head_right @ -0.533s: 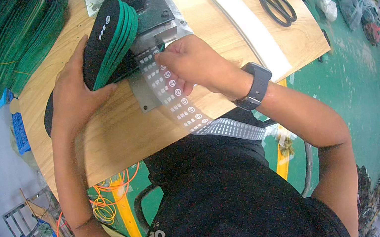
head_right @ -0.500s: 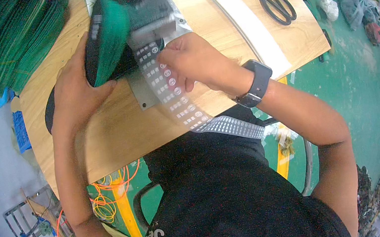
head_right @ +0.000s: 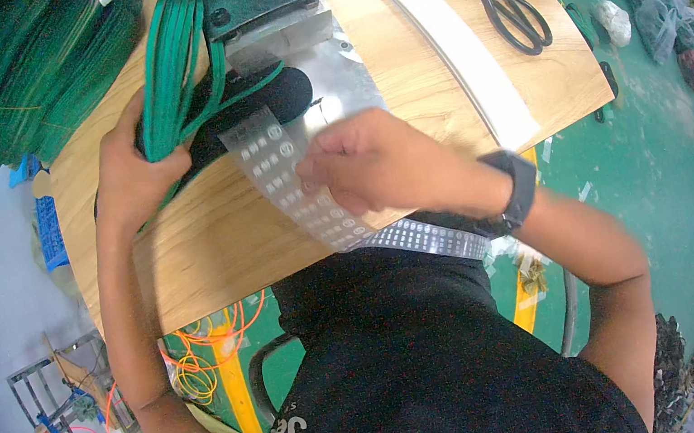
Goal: The person applies adhesive labels to a series of green shoe insoles, then bundles them together with a rubber band and continues applying labels to the next batch.
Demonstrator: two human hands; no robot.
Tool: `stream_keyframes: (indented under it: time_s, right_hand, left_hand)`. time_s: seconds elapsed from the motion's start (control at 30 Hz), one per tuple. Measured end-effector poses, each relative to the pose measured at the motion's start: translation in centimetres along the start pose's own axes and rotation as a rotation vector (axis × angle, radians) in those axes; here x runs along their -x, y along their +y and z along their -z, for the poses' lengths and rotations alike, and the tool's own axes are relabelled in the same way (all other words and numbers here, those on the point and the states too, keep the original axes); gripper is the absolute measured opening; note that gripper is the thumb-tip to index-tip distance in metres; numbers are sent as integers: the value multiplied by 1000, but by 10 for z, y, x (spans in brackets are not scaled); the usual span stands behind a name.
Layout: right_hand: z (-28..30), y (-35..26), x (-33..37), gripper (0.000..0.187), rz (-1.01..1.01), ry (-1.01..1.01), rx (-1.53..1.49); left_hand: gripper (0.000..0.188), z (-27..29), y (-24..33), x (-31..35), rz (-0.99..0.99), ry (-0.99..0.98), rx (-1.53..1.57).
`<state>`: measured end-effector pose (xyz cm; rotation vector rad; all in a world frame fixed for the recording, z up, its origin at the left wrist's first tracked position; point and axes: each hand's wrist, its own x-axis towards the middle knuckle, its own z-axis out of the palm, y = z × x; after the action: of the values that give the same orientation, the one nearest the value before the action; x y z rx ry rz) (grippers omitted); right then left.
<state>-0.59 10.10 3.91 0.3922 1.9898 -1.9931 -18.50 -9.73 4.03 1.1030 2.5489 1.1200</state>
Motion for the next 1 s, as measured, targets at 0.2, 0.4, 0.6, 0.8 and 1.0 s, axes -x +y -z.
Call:
stream_keyframes:
  time_s: [0.2, 0.4, 0.6, 0.8, 1.0]
  right_hand:
    - [11, -3, -47, 27, -128, 193, 122]
    - [10, -1, -52, 30, -92, 190, 121]
    - [10, 0, -53, 31, -75, 227, 125]
    - [7, -2, -52, 28, -81, 262, 160]
    - [8, 1, -55, 26, -97, 271, 161]
  left_hand:
    - [41, 10, -22, 8, 73, 252, 226]
    - [29, 16, -25, 11, 56, 287, 198]
    - [29, 13, -29, 10, 67, 252, 260]
    - [32, 14, -18, 10, 77, 241, 183]
    - [35, 14, -19, 9, 51, 161, 162]
